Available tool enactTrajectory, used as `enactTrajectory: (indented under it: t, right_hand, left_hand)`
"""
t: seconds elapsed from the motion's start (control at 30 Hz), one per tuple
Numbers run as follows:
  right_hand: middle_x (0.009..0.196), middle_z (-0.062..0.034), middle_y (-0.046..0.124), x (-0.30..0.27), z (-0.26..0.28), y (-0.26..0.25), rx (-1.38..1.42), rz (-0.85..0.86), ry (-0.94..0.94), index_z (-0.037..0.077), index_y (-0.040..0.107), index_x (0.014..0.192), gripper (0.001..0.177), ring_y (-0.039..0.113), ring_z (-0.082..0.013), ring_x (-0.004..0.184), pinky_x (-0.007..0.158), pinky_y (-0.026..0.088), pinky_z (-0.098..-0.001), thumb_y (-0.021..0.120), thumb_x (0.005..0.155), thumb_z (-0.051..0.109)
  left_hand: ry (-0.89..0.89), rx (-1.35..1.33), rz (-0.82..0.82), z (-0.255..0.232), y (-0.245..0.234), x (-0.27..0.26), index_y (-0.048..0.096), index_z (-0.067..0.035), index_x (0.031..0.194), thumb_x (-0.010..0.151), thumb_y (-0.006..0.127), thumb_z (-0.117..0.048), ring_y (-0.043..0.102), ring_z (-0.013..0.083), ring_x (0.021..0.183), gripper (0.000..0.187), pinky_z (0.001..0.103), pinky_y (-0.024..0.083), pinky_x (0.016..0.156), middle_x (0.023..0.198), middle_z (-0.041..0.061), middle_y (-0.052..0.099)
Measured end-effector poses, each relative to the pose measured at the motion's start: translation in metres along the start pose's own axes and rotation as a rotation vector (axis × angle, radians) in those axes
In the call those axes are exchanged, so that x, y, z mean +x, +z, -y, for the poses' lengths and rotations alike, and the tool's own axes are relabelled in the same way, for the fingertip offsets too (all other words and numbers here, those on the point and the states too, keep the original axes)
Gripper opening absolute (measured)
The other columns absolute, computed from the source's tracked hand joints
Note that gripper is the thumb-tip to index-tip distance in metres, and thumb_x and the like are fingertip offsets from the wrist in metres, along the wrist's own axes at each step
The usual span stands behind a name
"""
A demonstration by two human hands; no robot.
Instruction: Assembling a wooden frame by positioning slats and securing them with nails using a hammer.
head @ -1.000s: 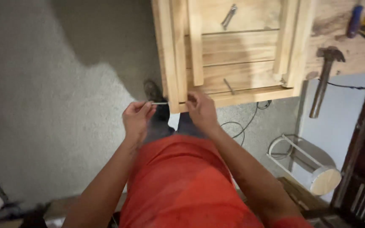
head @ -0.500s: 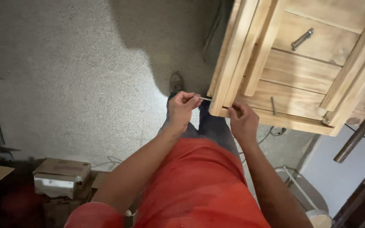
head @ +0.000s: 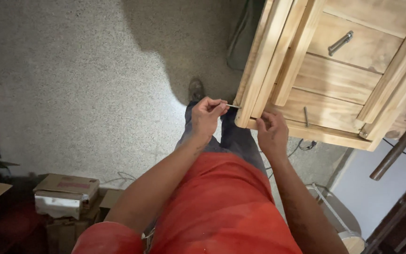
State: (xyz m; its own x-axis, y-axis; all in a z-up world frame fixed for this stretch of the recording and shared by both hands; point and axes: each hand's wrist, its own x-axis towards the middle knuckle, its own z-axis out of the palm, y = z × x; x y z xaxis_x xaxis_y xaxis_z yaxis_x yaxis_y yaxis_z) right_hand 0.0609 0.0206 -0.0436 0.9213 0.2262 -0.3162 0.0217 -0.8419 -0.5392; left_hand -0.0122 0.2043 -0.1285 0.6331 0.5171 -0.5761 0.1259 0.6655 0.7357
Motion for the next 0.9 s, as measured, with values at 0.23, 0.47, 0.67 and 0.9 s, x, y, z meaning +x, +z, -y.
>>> enactTrajectory:
  t: [0.23, 0.47, 0.67, 0.9]
  right_hand:
    - [0.114, -0.0141, 0.071, -0.002, 0.015, -0.006, 0.073, -0.029, -0.003, 0.005, 0.076, 0.112, 0.021, 0.067, -0.0410, 0.109, 0.091, 0.057, -0.0447, 0.077, 0.094, 0.016]
    - [0.115, -0.0150, 0.071, -0.002, 0.004, -0.003, 0.100, -0.039, -0.033, 0.006, 0.076, 0.113, 0.024, 0.067, -0.0396, 0.110, 0.094, 0.056, -0.0456, 0.077, 0.092, 0.018]
    - [0.111, -0.0224, 0.071, 0.000, 0.017, -0.003, 0.129, -0.078, -0.077, 0.001, 0.076, 0.112, 0.026, 0.067, -0.0457, 0.107, 0.092, 0.057, -0.0492, 0.079, 0.089, 0.014]
    - [0.109, -0.0158, 0.073, 0.003, -0.002, -0.003, 0.170, -0.036, -0.050, 0.008, 0.077, 0.112, 0.027, 0.070, -0.0400, 0.105, 0.091, 0.056, -0.0476, 0.079, 0.090, 0.024]
  left_hand:
    - [0.067, 0.077, 0.022, -0.035, 0.013, -0.018, 0.068, 0.013, 0.098, 0.088, 0.077, 0.008, 0.078, 0.0314, 0.083, 0.014, 0.035, 0.069, 0.069, 0.095, 0.031, 0.074]
    - [0.019, 0.124, 0.015, -0.034, 0.020, -0.018, 0.068, 0.009, 0.096, 0.087, 0.075, 0.008, 0.077, 0.0247, 0.081, 0.011, 0.030, 0.066, 0.070, 0.096, 0.026, 0.076]
    - [-0.168, 0.082, -0.033, -0.002, 0.028, -0.016, 0.070, 0.011, 0.104, 0.086, 0.076, 0.007, 0.076, 0.0254, 0.077, 0.019, 0.030, 0.067, 0.069, 0.094, 0.029, 0.074]
    - [0.126, 0.595, 0.136, 0.025, 0.015, -0.003, 0.082, -0.009, 0.101, 0.080, 0.085, -0.009, 0.076, 0.0253, 0.087, 0.021, 0.031, 0.064, 0.067, 0.100, 0.010, 0.077]
